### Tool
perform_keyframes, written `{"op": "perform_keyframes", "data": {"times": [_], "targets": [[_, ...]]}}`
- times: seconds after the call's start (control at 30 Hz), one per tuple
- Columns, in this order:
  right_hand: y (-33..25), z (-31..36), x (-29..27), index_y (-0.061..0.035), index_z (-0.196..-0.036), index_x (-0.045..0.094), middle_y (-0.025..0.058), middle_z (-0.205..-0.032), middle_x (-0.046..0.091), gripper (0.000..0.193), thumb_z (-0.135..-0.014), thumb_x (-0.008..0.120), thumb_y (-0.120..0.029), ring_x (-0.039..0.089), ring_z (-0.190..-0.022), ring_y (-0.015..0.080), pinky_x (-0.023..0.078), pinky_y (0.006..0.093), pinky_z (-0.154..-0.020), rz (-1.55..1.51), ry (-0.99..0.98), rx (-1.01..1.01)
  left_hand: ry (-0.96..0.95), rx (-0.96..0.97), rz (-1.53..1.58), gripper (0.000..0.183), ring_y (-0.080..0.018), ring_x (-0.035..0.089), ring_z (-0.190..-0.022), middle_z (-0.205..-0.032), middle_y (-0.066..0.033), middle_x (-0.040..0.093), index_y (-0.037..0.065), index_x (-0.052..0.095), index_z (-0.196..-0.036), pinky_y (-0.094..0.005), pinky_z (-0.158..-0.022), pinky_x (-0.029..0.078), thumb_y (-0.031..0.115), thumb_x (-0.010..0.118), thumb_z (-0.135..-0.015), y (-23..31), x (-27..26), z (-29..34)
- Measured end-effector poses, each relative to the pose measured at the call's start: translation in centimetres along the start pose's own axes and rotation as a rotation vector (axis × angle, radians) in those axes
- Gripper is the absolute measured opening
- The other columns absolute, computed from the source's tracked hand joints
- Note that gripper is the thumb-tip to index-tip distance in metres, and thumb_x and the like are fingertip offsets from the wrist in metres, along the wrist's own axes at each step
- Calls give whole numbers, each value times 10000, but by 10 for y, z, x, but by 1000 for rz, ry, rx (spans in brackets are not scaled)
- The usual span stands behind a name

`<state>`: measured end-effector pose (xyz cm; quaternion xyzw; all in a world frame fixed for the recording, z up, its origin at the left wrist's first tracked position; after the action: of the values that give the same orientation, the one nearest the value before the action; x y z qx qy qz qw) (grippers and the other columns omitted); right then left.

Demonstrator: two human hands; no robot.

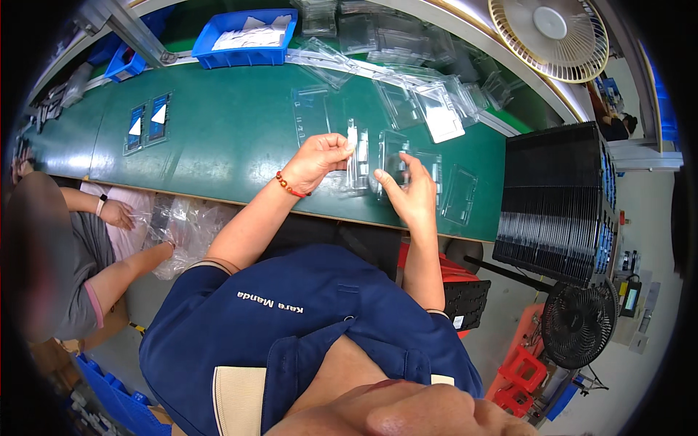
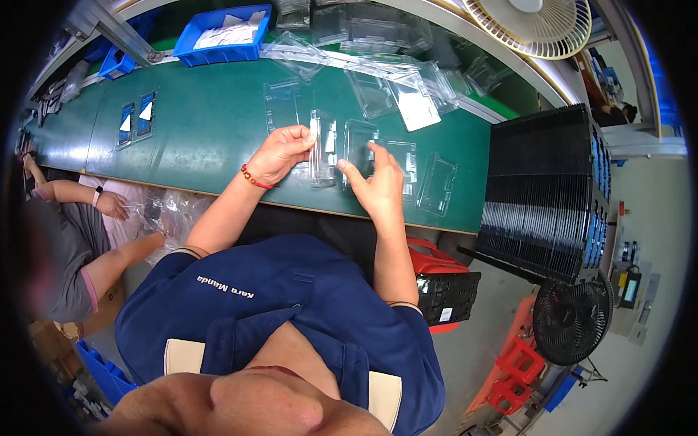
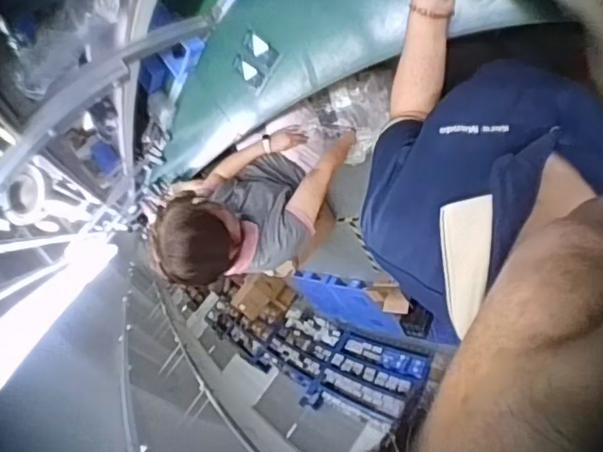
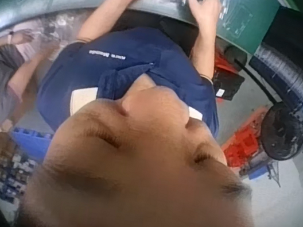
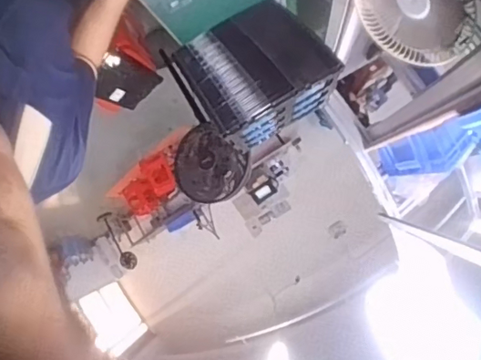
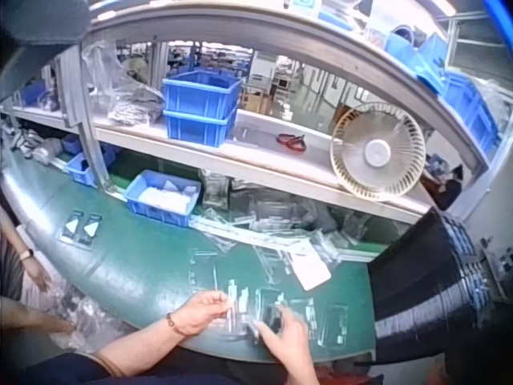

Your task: Manually assemble and package small electronic components or screens into plastic sleeves and onto an assembly rack.

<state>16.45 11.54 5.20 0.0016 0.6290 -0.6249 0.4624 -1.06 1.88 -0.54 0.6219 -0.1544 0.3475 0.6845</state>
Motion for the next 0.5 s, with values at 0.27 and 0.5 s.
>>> {"op": "perform_keyframes", "data": {"times": [0.27, 0.5], "targets": [[-29, -8, 41, -1, -1266, 505, 232, -1206, 553, 668, -749, 779, -323, 607, -963, 248, 518, 344, -742, -317, -50, -304, -99, -43, 108, 103, -120, 597, -798, -835, -14, 629, 57, 622, -853, -294, -775, 492, 151, 657, -879, 5, -3, 6], [2, -23, 52, 28, -1216, 538, 185, -1107, 615, 549, -811, 726, -291, 624, -833, 156, 513, 265, -679, -576, -95, -88, -48, -10, 180, 100, -121, 591, -773, -820, -19, 618, 55, 624, -881, -284, -709, 506, 152, 645, -889, 4, -14, 11]]}}
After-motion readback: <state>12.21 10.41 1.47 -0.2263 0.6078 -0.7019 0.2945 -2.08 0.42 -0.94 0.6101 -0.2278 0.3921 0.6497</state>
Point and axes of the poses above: each hand's wrist, its own z-axis away from the middle knuckle, its own x-axis out of the palm, y = z × x, the point moved 2 cm from there along -z, towards the middle knuckle
